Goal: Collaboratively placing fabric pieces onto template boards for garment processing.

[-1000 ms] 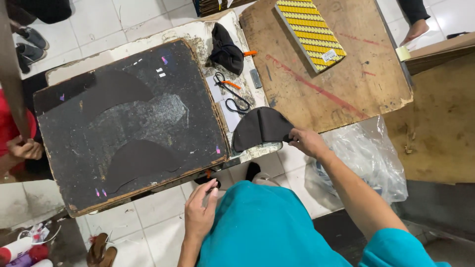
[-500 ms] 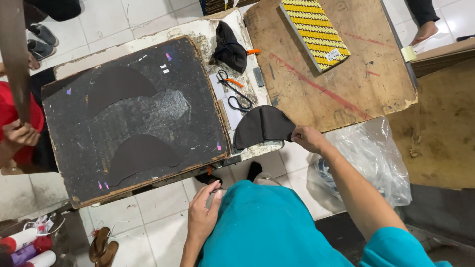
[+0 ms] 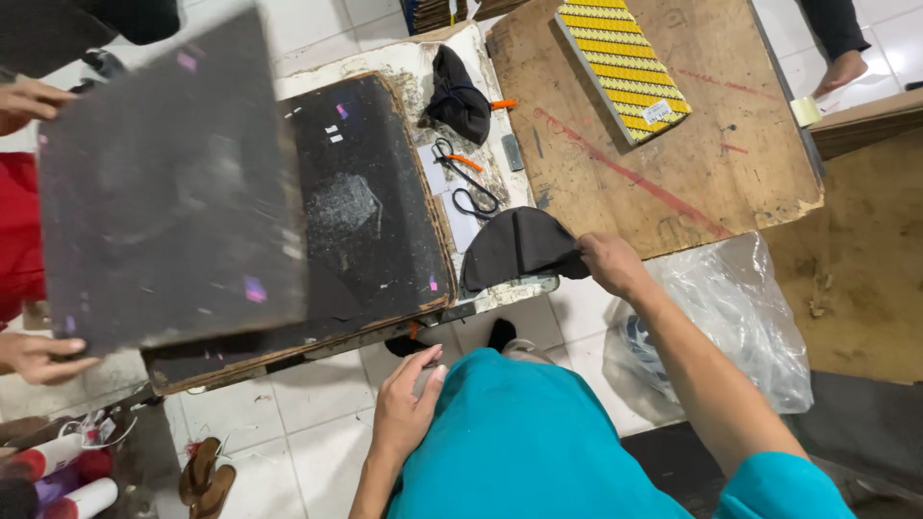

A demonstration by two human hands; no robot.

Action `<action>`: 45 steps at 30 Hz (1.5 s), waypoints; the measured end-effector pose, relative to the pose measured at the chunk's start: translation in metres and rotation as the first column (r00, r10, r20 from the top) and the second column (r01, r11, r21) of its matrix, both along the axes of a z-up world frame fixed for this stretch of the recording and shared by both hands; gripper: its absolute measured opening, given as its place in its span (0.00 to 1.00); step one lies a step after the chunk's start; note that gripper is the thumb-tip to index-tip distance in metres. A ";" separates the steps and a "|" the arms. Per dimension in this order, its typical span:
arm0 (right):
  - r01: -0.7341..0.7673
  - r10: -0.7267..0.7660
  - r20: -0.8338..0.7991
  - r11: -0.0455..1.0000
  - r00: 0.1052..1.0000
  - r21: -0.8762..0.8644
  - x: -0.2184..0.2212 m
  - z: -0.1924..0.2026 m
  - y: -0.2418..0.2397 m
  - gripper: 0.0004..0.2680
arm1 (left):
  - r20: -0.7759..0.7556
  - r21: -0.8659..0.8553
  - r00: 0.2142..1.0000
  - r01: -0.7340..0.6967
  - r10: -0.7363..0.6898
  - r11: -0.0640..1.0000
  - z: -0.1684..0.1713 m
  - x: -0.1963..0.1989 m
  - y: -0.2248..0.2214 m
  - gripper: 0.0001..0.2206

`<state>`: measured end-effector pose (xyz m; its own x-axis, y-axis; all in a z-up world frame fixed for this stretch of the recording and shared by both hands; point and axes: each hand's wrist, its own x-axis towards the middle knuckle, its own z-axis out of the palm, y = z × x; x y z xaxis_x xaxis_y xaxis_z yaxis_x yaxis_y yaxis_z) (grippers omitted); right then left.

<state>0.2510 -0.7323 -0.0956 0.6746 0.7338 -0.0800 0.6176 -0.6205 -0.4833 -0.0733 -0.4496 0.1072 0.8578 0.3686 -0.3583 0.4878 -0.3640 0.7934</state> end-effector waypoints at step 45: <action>-0.539 0.478 0.250 0.770 0.842 0.341 -0.194 0.321 0.356 0.07 | 0.468 0.289 0.839 0.151 -0.277 0.945 0.004 -0.061 0.251 0.07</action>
